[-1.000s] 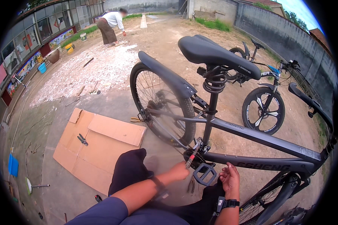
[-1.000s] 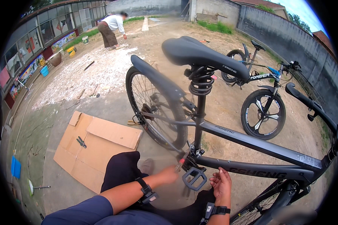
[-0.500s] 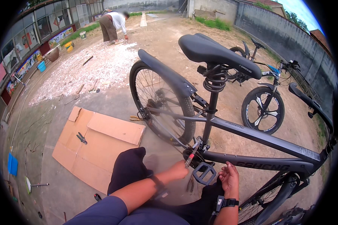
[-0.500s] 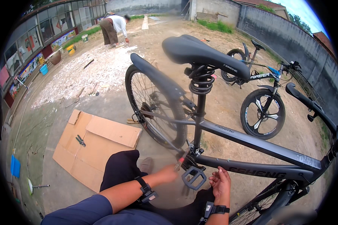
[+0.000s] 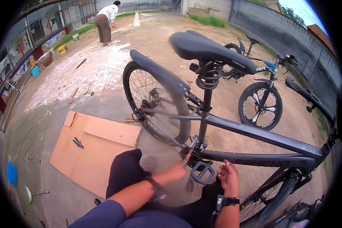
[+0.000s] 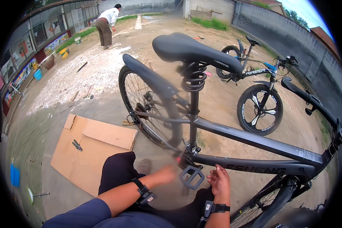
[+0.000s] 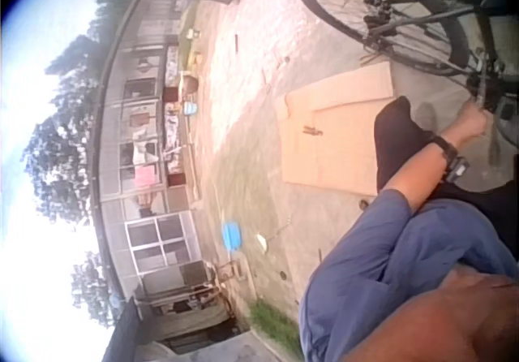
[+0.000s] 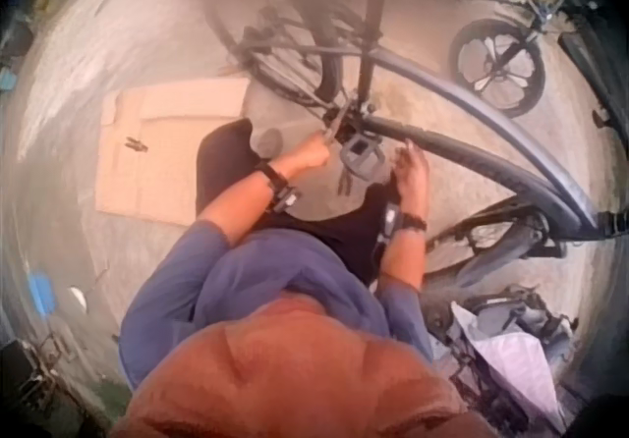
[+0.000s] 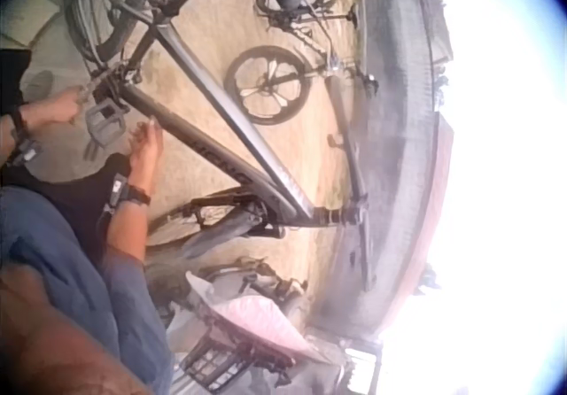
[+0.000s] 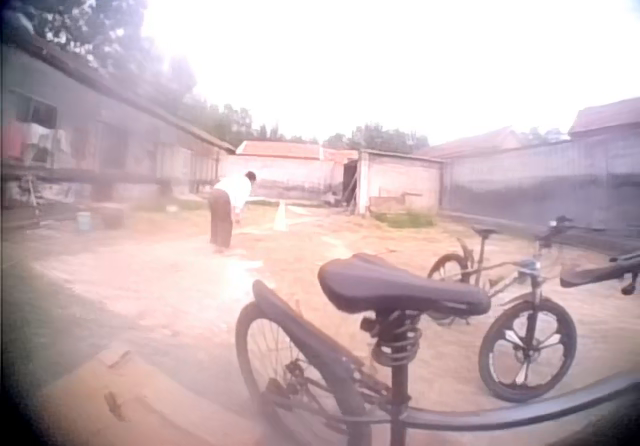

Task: The person adjusts and tightens the front derailleur on a bicycle by hand and with a wrench and pliers while sitting outdoors.

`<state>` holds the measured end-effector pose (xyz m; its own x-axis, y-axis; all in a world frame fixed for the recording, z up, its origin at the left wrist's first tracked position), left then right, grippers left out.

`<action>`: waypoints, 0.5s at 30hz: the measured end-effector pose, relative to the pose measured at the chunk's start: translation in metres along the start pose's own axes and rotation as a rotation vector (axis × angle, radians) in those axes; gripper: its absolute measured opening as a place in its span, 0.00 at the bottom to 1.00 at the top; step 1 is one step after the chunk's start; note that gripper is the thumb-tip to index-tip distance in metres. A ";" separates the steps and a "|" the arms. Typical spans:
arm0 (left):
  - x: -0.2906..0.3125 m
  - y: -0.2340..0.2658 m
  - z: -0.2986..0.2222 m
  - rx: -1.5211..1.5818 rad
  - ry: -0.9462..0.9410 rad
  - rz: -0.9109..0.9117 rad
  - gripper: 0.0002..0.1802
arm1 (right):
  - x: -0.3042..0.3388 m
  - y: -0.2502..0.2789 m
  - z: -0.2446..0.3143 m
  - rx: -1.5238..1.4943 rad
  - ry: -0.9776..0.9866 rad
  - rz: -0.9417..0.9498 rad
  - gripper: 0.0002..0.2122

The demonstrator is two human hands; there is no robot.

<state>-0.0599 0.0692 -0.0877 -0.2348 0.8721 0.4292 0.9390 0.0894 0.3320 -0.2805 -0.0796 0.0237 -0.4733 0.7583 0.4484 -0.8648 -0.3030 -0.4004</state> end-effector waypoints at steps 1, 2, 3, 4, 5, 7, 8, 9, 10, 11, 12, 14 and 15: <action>-0.003 -0.004 0.003 0.015 -0.008 -0.003 0.24 | -0.002 0.002 -0.001 -0.009 -0.003 0.004 0.13; -0.004 -0.007 0.003 0.030 -0.018 -0.006 0.23 | -0.003 0.003 -0.001 -0.017 -0.003 0.009 0.13; 0.007 -0.006 -0.025 0.094 0.010 -0.020 0.20 | 0.000 0.014 0.001 -0.018 0.004 -0.015 0.13; 0.016 -0.001 -0.040 0.156 0.045 -0.057 0.18 | 0.001 0.016 0.002 -0.017 0.007 -0.018 0.13; 0.016 0.001 -0.038 0.049 0.027 -0.035 0.21 | 0.000 0.013 0.001 -0.016 0.002 -0.006 0.13; 0.014 0.004 -0.035 -0.077 0.011 -0.016 0.25 | -0.001 0.011 0.001 -0.011 -0.001 -0.002 0.13; 0.013 0.004 -0.033 -0.096 0.013 -0.017 0.26 | -0.001 0.010 0.001 -0.011 0.000 0.000 0.13; 0.013 0.003 -0.030 -0.030 0.036 -0.042 0.25 | -0.001 0.010 0.001 -0.011 0.001 0.001 0.13; 0.014 0.003 -0.032 0.036 0.060 -0.066 0.23 | -0.001 0.011 0.000 -0.014 0.001 -0.003 0.13; 0.013 0.004 -0.029 0.015 0.043 -0.079 0.22 | -0.001 0.010 0.000 -0.018 0.000 -0.001 0.13; 0.010 0.004 -0.024 -0.006 0.026 -0.092 0.21 | -0.001 0.009 0.000 -0.021 -0.001 0.000 0.13; 0.006 0.005 -0.017 -0.009 0.009 -0.109 0.18 | -0.002 0.010 -0.001 -0.023 -0.001 0.003 0.13; 0.005 0.005 -0.015 0.008 0.009 -0.113 0.17 | -0.002 0.010 -0.002 -0.023 0.000 0.005 0.13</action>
<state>-0.0604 0.0667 -0.0717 -0.3414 0.8518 0.3973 0.9085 0.1908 0.3717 -0.2878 -0.0833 0.0175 -0.4776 0.7567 0.4464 -0.8583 -0.2932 -0.4211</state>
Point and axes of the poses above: each hand's wrist, its own x-axis away from the middle knuckle, its own y-axis out of the back of the hand, z = x × y, the point moved 5 cm from there along -x, towards the middle knuckle, and after that the axes turned 2 degrees about z, right-handed, at the moved point
